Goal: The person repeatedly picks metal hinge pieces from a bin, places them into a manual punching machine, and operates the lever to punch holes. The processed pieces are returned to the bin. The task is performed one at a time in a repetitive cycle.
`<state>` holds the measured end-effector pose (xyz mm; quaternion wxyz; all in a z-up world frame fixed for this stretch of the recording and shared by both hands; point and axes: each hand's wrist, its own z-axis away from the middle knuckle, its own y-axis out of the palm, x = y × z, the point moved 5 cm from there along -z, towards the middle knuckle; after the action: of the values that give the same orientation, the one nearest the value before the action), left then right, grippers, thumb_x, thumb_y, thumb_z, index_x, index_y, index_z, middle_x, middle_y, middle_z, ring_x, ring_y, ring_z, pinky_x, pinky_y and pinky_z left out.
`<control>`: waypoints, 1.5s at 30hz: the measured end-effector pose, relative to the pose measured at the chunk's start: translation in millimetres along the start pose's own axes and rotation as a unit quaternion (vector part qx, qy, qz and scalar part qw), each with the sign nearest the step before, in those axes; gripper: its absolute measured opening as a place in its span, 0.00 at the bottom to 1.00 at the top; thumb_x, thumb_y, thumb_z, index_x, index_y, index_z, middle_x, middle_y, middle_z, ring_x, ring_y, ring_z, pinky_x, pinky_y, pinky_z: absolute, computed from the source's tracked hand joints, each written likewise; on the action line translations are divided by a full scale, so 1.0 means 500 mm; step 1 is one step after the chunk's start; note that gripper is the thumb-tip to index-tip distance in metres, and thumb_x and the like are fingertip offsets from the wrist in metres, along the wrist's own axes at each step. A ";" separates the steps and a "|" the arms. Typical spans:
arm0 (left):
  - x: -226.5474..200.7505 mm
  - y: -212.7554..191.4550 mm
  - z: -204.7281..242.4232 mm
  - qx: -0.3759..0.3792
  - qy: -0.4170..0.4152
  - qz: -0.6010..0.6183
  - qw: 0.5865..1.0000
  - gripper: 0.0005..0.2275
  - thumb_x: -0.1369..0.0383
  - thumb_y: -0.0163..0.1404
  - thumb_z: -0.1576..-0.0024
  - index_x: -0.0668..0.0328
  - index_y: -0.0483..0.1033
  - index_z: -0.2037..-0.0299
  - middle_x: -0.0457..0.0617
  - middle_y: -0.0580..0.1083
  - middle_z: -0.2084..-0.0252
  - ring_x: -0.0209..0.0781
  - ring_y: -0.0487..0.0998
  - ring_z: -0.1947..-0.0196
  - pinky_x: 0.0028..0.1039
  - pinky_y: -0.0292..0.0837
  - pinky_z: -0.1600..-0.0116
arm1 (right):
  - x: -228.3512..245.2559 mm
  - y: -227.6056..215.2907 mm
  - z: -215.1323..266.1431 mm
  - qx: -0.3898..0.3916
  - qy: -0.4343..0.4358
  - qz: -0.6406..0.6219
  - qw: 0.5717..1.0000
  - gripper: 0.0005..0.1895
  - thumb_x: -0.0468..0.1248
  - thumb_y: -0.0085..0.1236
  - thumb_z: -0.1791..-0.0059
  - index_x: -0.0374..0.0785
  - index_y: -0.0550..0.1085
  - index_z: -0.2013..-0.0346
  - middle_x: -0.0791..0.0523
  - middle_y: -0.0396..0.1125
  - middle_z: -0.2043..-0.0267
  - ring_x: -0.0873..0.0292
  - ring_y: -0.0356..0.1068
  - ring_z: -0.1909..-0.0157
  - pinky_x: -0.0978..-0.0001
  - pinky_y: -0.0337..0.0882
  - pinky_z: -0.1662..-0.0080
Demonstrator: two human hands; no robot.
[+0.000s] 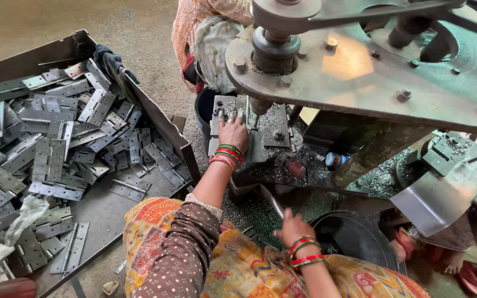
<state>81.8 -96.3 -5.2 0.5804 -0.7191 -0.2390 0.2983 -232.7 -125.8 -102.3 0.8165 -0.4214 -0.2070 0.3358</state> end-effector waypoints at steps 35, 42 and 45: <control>-0.065 -0.176 0.211 -0.362 0.085 0.014 0.928 0.10 0.62 0.49 0.31 0.58 0.70 0.60 0.50 0.75 0.56 0.40 0.78 0.71 0.45 0.76 0.41 | 0.025 -0.115 0.041 -0.280 -0.095 -0.091 0.951 0.18 0.52 0.59 0.51 0.40 0.70 0.63 0.49 0.73 0.69 0.42 0.75 0.68 0.48 0.75 0.66; 0.002 -0.052 0.139 -0.045 0.001 0.010 0.999 0.22 0.53 0.48 0.38 0.64 0.71 0.42 0.58 0.68 0.41 0.51 0.76 0.47 0.47 0.67 0.38 | 0.023 -0.131 0.046 -0.279 -0.101 -0.091 0.951 0.19 0.52 0.59 0.52 0.40 0.70 0.63 0.49 0.73 0.69 0.43 0.75 0.69 0.49 0.75 0.67; 0.070 -0.081 0.152 -0.123 -0.034 0.023 0.992 0.23 0.58 0.46 0.38 0.65 0.70 0.38 0.61 0.64 0.31 0.57 0.71 0.39 0.44 0.64 0.35 | 0.028 -0.122 0.049 -0.281 -0.103 -0.092 0.950 0.18 0.52 0.59 0.52 0.40 0.70 0.63 0.49 0.73 0.70 0.43 0.75 0.69 0.49 0.75 0.67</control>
<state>52.8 -10.9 17.6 0.4718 -0.7799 -0.2772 0.3039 -215.5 -127.6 -37.4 0.6668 -0.5756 -0.4140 0.2295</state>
